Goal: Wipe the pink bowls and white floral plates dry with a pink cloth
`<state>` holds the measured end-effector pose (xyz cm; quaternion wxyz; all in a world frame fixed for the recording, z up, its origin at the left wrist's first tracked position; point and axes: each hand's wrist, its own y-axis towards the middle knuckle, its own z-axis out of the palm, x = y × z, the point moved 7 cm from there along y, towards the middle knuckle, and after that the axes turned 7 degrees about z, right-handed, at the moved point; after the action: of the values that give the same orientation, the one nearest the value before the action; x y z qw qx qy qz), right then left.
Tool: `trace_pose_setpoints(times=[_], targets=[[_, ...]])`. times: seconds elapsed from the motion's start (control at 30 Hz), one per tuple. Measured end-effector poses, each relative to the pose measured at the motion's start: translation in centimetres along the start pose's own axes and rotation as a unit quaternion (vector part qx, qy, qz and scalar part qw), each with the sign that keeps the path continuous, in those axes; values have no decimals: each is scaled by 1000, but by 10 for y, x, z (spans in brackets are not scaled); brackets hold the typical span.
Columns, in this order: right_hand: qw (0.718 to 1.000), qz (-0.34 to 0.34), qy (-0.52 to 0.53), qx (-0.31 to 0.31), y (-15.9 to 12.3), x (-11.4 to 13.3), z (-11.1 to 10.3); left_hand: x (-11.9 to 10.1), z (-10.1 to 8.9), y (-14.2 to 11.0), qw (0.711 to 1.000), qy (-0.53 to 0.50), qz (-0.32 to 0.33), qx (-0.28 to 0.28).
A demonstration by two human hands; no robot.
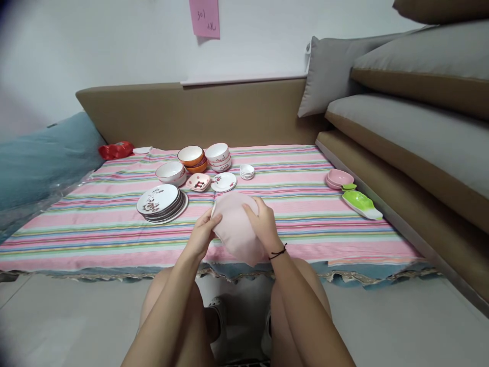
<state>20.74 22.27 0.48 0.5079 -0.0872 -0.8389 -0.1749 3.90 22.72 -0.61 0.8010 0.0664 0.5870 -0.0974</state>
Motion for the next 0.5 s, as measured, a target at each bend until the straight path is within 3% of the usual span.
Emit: trace_pose_setpoints(times=[0.07, 0.2, 0.37, 0.5], targets=[[998, 29, 55, -8, 1, -5, -4, -2, -4, 1, 1000, -9, 6, -14], [991, 0, 102, -89, -3, -2, -17, -6, -14, 4, 998, -22, 30, -56], [990, 51, 134, 0, -6, -5, -3, -7, -17, 7, 995, -22, 62, -76], [992, 55, 114, 16, -8, -6, 4, -2, -18, 7, 993, -30, 63, -93]])
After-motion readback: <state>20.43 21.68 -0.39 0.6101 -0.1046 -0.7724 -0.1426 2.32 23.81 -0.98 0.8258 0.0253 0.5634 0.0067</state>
